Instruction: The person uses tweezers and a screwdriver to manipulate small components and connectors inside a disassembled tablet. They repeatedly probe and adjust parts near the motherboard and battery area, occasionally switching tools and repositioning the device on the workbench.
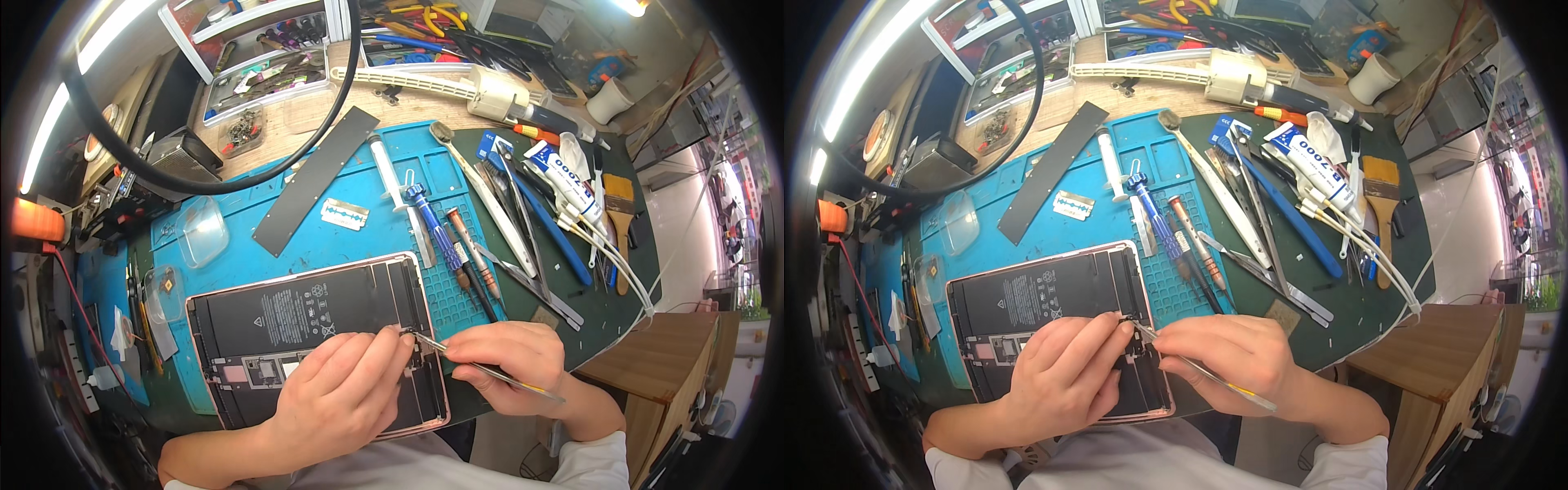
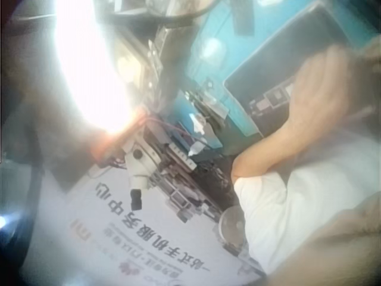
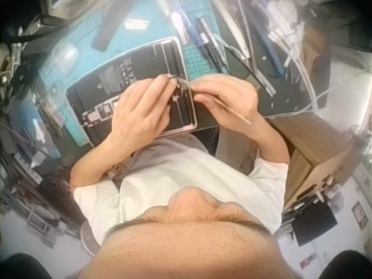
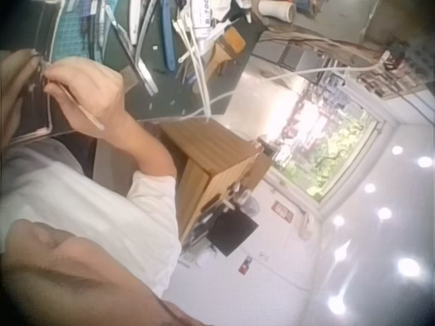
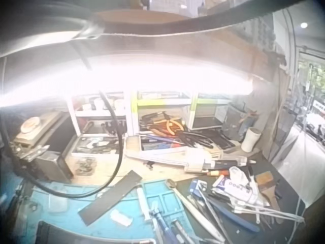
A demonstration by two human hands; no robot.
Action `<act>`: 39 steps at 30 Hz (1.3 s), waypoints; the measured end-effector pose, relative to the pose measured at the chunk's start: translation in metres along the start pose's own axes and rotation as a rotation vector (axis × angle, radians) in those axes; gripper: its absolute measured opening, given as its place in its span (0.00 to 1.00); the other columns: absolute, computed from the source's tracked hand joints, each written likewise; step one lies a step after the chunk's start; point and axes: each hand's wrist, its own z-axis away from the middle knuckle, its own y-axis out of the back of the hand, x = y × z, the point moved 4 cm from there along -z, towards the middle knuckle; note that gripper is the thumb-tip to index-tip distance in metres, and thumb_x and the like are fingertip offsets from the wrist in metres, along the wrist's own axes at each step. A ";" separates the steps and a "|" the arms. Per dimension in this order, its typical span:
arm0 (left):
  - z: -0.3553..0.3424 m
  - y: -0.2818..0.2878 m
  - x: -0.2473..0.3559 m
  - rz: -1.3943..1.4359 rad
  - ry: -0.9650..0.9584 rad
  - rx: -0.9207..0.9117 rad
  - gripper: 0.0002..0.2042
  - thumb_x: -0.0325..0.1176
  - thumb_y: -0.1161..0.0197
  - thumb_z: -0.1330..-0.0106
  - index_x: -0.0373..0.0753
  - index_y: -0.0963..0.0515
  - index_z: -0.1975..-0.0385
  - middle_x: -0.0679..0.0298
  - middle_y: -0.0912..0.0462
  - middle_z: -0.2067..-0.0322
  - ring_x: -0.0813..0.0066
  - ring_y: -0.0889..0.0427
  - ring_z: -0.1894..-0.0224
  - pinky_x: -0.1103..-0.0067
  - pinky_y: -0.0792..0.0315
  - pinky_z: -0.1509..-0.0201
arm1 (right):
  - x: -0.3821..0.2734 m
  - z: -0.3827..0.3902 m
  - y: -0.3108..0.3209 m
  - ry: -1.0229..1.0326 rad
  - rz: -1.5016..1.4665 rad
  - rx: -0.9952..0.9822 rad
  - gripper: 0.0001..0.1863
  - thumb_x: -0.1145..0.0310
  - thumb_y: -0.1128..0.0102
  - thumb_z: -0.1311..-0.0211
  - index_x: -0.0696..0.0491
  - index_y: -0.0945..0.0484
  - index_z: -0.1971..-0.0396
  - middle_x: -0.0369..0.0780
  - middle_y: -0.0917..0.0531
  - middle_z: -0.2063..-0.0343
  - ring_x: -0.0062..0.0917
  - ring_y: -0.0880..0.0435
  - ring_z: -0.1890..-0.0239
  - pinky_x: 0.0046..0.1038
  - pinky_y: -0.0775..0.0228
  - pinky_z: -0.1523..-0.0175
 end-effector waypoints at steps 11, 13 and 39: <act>0.003 0.012 -0.002 0.107 -0.011 -0.013 0.23 0.32 0.27 0.45 0.34 0.16 0.47 0.56 0.18 0.43 0.60 0.17 0.45 0.69 0.18 0.42 | -0.007 0.021 0.005 -0.085 -0.076 -0.019 0.11 0.72 0.22 0.39 0.59 0.13 0.61 0.44 0.09 0.64 0.35 0.08 0.65 0.29 0.15 0.61; 0.006 0.013 -0.002 0.113 -0.030 -0.019 0.23 0.31 0.29 0.45 0.35 0.15 0.47 0.55 0.18 0.44 0.58 0.17 0.44 0.68 0.17 0.42 | -0.005 0.020 0.005 -0.080 -0.063 -0.038 0.11 0.72 0.22 0.40 0.59 0.13 0.61 0.44 0.09 0.64 0.35 0.08 0.65 0.29 0.16 0.62; 0.010 0.007 -0.004 0.058 -0.102 -0.021 0.22 0.31 0.37 0.41 0.36 0.16 0.45 0.52 0.20 0.43 0.57 0.18 0.43 0.65 0.18 0.38 | -0.006 0.016 0.002 -0.031 -0.029 -0.086 0.12 0.74 0.20 0.44 0.56 0.12 0.60 0.42 0.08 0.64 0.33 0.08 0.67 0.27 0.16 0.64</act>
